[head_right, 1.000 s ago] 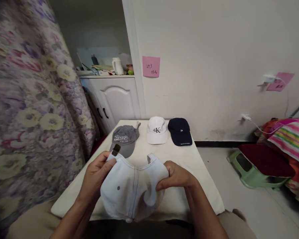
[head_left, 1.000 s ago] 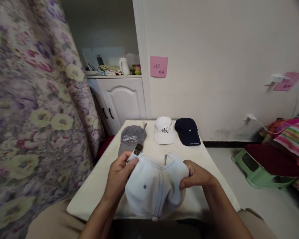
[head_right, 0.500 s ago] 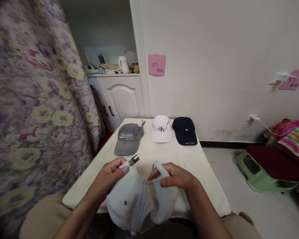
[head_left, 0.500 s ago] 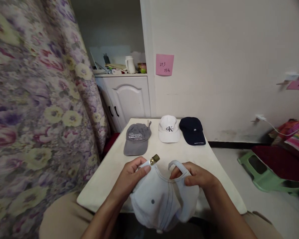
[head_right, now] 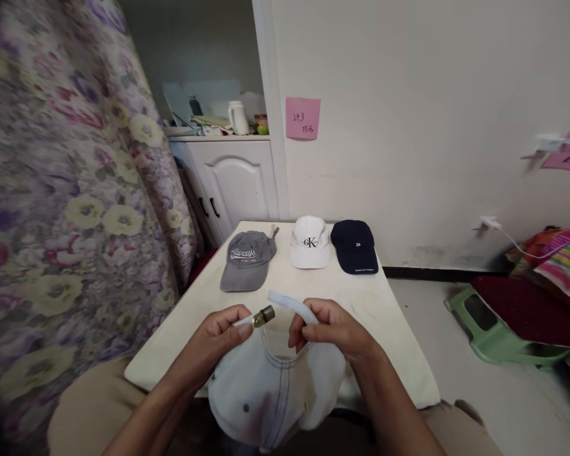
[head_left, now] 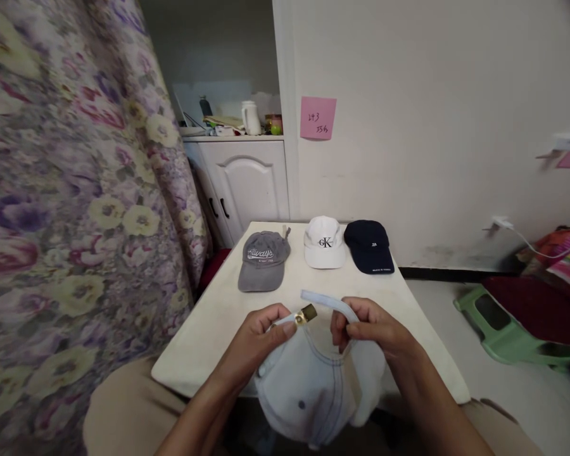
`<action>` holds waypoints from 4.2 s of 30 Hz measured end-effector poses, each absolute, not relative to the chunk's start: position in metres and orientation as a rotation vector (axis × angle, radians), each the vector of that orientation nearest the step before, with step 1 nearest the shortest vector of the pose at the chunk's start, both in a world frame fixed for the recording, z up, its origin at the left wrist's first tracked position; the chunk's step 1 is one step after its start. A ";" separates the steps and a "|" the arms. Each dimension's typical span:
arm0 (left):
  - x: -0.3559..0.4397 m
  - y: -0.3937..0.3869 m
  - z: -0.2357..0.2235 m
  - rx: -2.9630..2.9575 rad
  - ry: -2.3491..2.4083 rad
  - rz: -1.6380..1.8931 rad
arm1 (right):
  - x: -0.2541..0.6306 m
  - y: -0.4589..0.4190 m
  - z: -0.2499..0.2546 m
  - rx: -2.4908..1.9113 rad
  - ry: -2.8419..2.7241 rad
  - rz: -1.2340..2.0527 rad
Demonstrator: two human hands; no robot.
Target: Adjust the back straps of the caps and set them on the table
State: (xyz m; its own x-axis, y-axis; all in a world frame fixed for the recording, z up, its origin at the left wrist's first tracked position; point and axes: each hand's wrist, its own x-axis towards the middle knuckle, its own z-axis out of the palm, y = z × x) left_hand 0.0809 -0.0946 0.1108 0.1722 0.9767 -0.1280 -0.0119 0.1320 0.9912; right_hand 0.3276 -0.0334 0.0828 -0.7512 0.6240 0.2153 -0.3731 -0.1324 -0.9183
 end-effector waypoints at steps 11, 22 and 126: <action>0.089 -0.100 0.115 1.360 1.101 0.907 | 0.304 -0.042 0.077 -0.292 -1.215 2.120; 0.094 -0.101 0.121 1.540 1.121 0.795 | 0.298 -0.047 0.079 -0.359 -1.250 2.101; 0.091 -0.099 0.105 1.587 1.131 0.792 | 0.301 -0.045 0.079 -0.649 -1.525 1.836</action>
State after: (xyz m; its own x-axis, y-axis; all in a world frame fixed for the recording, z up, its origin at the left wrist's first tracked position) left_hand 0.0909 -0.0987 0.1049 0.3506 0.9359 -0.0344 0.2872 -0.0725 0.9551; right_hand 0.3010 -0.0446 0.0794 -0.6622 0.7485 0.0342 -0.1708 -0.1064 -0.9795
